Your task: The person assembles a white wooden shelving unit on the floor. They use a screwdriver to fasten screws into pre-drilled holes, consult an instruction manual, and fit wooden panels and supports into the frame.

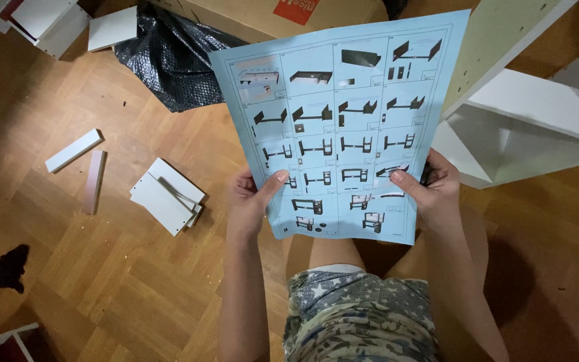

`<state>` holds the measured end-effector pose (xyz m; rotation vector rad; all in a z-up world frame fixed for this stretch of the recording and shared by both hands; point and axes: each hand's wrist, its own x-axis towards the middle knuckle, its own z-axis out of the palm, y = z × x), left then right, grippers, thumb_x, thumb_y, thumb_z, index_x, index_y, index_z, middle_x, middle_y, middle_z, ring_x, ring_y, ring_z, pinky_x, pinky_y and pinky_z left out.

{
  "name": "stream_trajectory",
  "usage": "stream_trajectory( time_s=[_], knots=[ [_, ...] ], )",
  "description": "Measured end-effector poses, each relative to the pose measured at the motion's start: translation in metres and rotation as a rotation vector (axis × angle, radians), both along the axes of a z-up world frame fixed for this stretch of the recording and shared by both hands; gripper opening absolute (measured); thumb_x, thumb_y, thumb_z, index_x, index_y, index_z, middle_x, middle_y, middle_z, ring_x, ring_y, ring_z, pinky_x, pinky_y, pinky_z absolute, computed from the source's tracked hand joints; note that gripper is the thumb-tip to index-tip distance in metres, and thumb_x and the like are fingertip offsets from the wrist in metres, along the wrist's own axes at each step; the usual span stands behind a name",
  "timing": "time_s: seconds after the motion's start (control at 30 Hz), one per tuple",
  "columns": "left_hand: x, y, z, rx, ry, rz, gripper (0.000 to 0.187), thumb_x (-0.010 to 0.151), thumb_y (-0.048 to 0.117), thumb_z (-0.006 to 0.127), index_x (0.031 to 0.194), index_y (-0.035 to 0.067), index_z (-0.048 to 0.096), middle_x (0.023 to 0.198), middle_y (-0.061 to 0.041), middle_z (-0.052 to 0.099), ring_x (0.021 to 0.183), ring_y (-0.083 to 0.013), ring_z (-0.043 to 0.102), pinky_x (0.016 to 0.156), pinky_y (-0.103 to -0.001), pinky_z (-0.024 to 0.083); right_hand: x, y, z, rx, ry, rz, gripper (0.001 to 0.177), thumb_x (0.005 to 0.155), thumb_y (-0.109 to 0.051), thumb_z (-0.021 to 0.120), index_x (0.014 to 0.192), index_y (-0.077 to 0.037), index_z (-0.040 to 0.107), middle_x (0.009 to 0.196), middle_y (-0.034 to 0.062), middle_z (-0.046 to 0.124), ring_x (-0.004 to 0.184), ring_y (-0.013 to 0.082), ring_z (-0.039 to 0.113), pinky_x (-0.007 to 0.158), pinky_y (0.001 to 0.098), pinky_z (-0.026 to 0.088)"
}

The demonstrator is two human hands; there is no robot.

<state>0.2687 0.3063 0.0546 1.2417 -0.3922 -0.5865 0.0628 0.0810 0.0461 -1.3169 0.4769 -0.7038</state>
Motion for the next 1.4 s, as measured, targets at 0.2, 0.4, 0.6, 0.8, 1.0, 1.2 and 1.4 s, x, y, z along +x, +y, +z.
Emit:
stream_trajectory(
  time_s=[0.2,0.4,0.6,0.8,1.0,1.2,1.4],
  knots=[
    [0.0,-0.001,-0.001,0.052,-0.014,0.013,0.02,0.088,0.009,0.08,0.105,-0.003,0.075,0.094,-0.012,0.079,0.077,-0.012,0.073,0.069,-0.026,0.059,0.0,0.0,0.0,0.048,-0.009,-0.017,0.038,0.09,-0.004,0.076,0.124,0.008,0.064,0.11,0.0171,0.074,0.093,0.0162,0.072,0.08,0.0317,0.061],
    [0.0,-0.003,0.002,0.01,-0.017,-0.003,0.021,0.089,0.008,0.08,0.106,-0.002,0.074,0.095,-0.011,0.078,0.078,-0.0119,0.073,0.07,-0.026,0.059,0.001,-0.001,0.002,0.035,-0.016,-0.001,0.036,0.09,-0.003,0.076,0.122,0.009,0.064,0.107,0.0191,0.075,0.089,0.0179,0.073,0.076,0.0311,0.061],
    [0.002,-0.006,-0.001,0.001,-0.016,-0.012,0.02,0.089,0.008,0.079,0.106,-0.002,0.075,0.095,-0.011,0.078,0.078,-0.0113,0.072,0.069,-0.025,0.058,-0.001,-0.004,-0.006,0.085,-0.038,-0.013,0.037,0.09,0.0,0.075,0.124,0.009,0.063,0.11,0.0189,0.074,0.092,0.0164,0.072,0.079,0.0308,0.061],
    [0.005,-0.006,-0.007,0.016,-0.022,-0.012,0.018,0.09,0.006,0.079,0.105,-0.002,0.075,0.095,-0.011,0.078,0.078,-0.012,0.072,0.069,-0.026,0.058,0.0,-0.004,-0.005,0.07,0.003,-0.024,0.039,0.09,0.0,0.076,0.125,0.01,0.062,0.108,0.0191,0.074,0.09,0.0173,0.073,0.077,0.0306,0.062],
    [0.005,-0.006,-0.005,0.002,-0.026,-0.021,0.02,0.09,0.007,0.08,0.107,-0.002,0.075,0.097,-0.011,0.078,0.081,-0.0116,0.072,0.071,-0.026,0.058,0.001,-0.005,-0.006,0.079,0.011,-0.039,0.042,0.089,0.0,0.076,0.128,0.009,0.062,0.111,0.0185,0.074,0.092,0.0164,0.073,0.078,0.0293,0.061],
    [0.004,-0.007,0.0,0.014,-0.001,0.0,0.022,0.088,0.007,0.08,0.108,-0.001,0.074,0.097,-0.012,0.079,0.08,-0.013,0.073,0.071,-0.027,0.059,0.003,-0.002,-0.003,0.073,-0.027,-0.019,0.041,0.091,0.002,0.075,0.128,0.011,0.061,0.113,0.0192,0.074,0.095,0.0172,0.072,0.081,0.0307,0.061],
    [0.005,-0.006,-0.01,0.002,0.012,-0.005,0.022,0.089,0.008,0.08,0.108,-0.001,0.075,0.098,-0.011,0.079,0.081,-0.012,0.073,0.073,-0.026,0.059,0.002,-0.004,-0.005,0.109,-0.018,0.0,0.041,0.09,0.001,0.075,0.128,0.01,0.061,0.114,0.019,0.074,0.095,0.017,0.073,0.081,0.0309,0.062]
  ],
)
